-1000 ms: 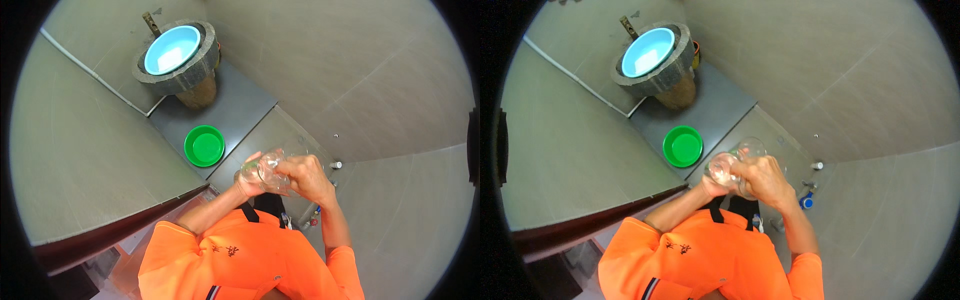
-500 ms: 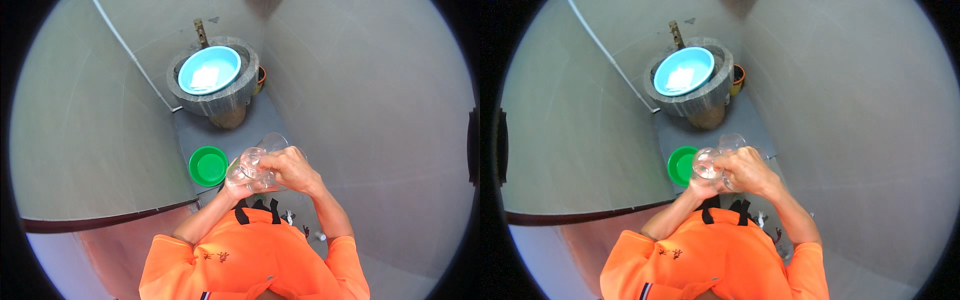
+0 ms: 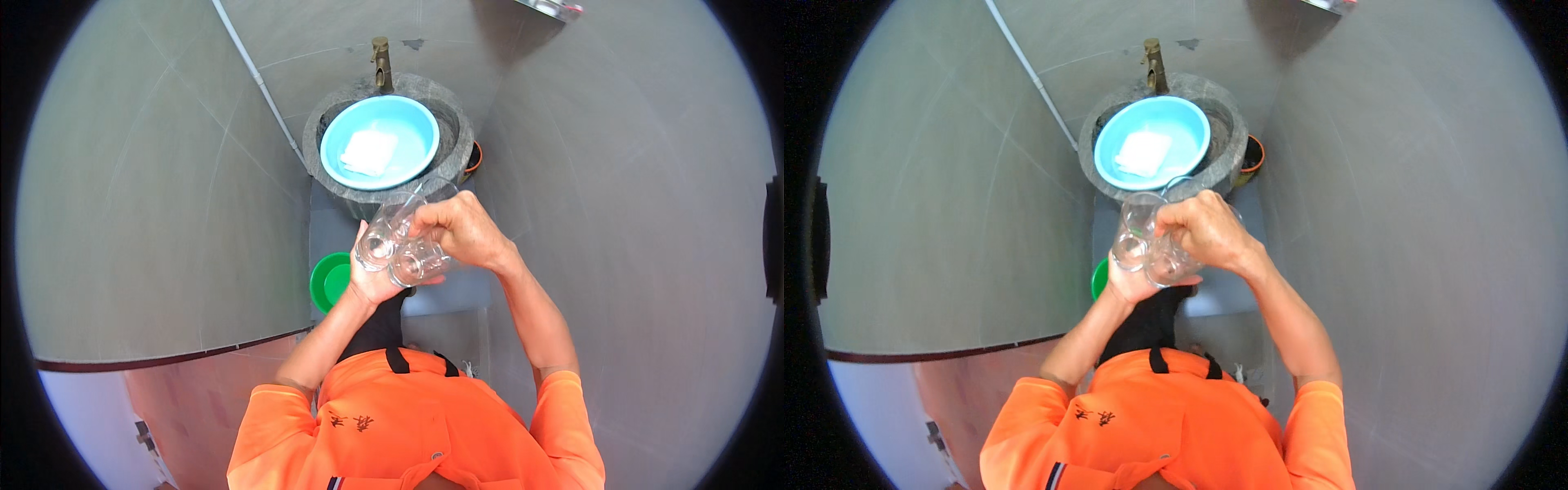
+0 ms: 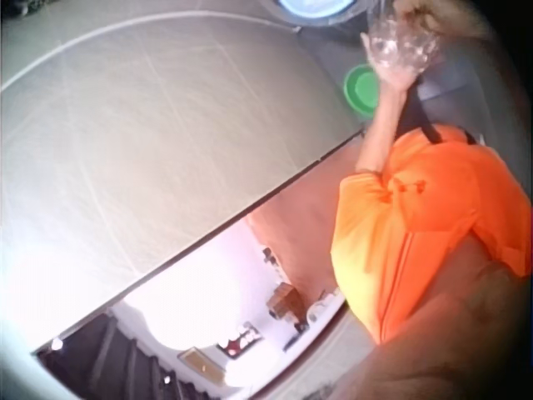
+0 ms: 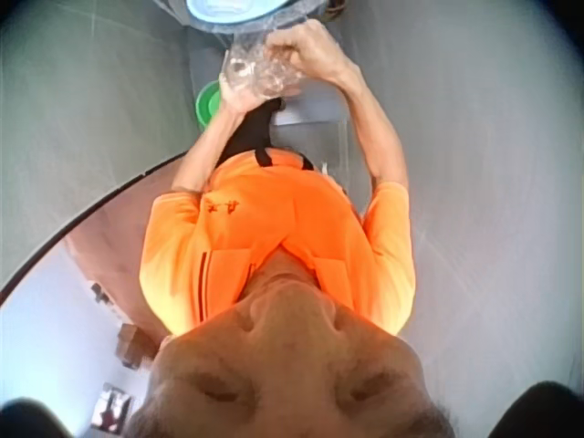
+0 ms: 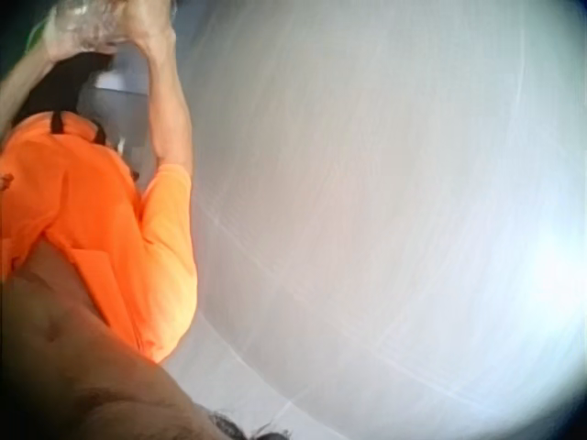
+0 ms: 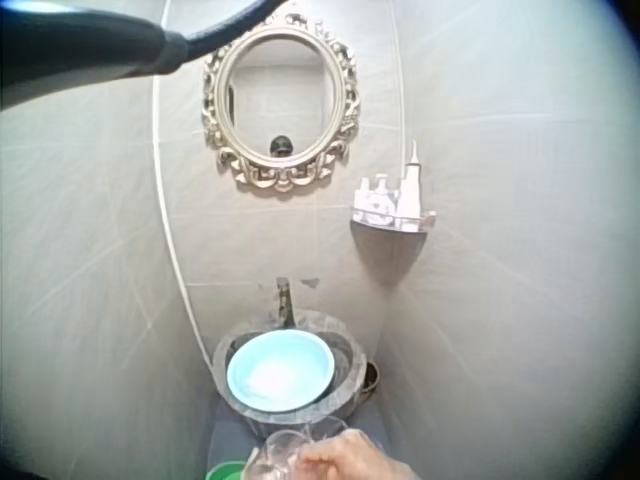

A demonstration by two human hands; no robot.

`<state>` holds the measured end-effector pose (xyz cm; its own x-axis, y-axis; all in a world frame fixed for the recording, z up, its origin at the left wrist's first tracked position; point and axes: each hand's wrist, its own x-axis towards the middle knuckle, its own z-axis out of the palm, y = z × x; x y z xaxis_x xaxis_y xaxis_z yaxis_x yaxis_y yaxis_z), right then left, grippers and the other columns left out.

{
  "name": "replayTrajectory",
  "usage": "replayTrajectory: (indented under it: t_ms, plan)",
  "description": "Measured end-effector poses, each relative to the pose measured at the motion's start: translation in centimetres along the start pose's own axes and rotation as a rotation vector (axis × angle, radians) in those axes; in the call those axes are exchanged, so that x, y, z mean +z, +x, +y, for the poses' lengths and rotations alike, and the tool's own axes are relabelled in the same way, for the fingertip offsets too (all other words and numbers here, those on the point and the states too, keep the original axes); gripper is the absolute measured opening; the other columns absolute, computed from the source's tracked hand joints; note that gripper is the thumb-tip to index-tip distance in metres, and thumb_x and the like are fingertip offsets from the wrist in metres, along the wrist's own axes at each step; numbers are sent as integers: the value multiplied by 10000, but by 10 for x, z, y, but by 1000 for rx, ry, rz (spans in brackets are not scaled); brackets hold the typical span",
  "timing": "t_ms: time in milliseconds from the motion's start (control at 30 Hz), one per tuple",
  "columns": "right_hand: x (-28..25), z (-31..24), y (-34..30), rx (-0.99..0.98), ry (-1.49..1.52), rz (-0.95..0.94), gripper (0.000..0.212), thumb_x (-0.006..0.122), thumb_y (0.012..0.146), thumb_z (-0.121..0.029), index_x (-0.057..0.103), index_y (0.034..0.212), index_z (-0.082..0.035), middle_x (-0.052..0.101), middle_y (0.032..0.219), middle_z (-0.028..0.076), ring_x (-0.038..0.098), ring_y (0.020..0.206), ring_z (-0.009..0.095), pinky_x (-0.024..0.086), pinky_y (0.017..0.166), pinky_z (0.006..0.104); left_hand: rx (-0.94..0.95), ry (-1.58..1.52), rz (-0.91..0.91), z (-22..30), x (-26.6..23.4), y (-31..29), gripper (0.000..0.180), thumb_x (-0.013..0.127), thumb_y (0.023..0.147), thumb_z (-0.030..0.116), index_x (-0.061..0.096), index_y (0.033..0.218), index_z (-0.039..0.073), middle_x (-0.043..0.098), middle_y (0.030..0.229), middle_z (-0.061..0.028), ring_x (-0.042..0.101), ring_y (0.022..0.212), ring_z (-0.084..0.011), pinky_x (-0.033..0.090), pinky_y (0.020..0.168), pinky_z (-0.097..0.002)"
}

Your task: The person rinses two clear drinking glasses under a running tap in a blue basin, then dries each glass with a white cloth. The person handles the glasses one at a time, wiping the exterior and interior surfaces before placing them back into the basin.

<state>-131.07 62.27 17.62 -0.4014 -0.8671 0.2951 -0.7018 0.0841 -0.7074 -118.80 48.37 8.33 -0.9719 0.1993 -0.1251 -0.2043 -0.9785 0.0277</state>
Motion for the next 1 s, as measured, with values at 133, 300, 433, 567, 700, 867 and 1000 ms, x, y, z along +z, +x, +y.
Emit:
replayTrajectory:
  t_ms: [133,300,433,567,700,867,1000]
  plan:
    - [-15,61,75,36,59,-24,293,586,663,145,713,834,-56,690,734,132,699,684,210,522,621,284,44,120,54,60,2,62,865,221,873,754,334,1466,134,318,1507,-193,339,1324,-511,230,955,-803]
    - [-21,129,161,173,107,-57,330,561,674,175,726,847,-53,712,772,114,703,706,172,533,646,279,98,48,130,131,-14,126,884,218,859,777,306,1480,154,307,1518,-174,311,1344,-505,200,947,-817]
    - [-20,169,213,332,284,-79,372,483,681,199,728,853,-21,698,722,105,677,675,154,517,500,278,138,26,302,180,-25,159,880,212,849,797,316,1480,191,307,1528,-137,293,1358,-496,156,936,-829]
    - [-10,210,247,538,394,-144,366,467,693,195,717,875,-1,693,757,111,665,679,152,503,446,278,184,-16,455,212,-34,184,848,192,858,788,326,1477,225,298,1534,-126,266,1374,-489,76,966,-816]
    - [19,262,265,615,488,-222,256,592,736,152,714,892,-11,698,803,122,678,701,177,551,468,311,251,-47,630,223,-39,198,837,224,861,774,311,1485,224,277,1541,-142,235,1390,-482,33,976,-810]
    - [51,310,278,800,578,-409,167,645,750,113,692,879,17,702,834,150,700,725,223,572,460,347,232,-18,939,232,-51,210,816,299,860,748,275,1499,242,187,1568,-155,181,1409,-471,67,970,-812]
    - [65,337,288,879,679,-550,138,650,760,92,665,887,43,696,832,173,704,705,253,579,443,380,176,-41,1055,233,-62,217,822,297,861,747,229,1516,254,145,1576,-160,163,1405,-490,138,963,-806]
